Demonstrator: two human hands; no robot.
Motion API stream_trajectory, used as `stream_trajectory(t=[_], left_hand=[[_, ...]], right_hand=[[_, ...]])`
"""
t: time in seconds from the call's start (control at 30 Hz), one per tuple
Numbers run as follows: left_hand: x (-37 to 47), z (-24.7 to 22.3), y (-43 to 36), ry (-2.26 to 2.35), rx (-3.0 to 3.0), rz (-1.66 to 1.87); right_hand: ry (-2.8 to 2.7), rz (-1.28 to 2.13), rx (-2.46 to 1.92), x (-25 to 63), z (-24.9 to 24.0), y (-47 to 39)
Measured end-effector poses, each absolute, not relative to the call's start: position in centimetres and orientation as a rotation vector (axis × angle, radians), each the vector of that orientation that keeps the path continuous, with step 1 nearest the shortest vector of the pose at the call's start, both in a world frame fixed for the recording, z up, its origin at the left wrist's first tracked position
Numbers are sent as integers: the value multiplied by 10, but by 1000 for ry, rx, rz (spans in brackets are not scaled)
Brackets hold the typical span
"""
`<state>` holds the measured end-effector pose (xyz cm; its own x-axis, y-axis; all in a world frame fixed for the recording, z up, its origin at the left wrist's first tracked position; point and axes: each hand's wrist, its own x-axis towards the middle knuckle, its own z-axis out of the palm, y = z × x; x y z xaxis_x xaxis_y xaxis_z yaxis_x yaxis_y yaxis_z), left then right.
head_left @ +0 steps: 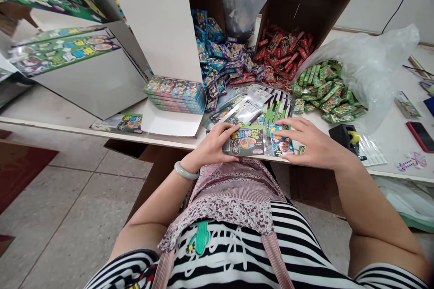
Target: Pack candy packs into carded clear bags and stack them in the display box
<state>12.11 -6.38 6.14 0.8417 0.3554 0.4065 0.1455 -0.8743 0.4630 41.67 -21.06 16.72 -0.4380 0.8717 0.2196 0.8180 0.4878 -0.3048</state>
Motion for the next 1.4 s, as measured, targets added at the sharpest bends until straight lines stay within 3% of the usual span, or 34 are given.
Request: stream_trajectory(t=[0.23,0.57,0.8,1.03,1.4], left_hand=[[123,53,-68,296,2542,690],[120,57,-78,384,2469,646],[126,46,-89,621,2482,837],[148,34,-111,704,2189,765],[173,32,-100,567,1637,839]], right_hand=[[-2352,500,-1382,420,155,-208],[-2316,469,-1427,406,138,-191],[-1830,516,-1486,389,98,-199],[-1418,791,-1503,369,64,-204],[-1666,460,-1569,380,85,-175]])
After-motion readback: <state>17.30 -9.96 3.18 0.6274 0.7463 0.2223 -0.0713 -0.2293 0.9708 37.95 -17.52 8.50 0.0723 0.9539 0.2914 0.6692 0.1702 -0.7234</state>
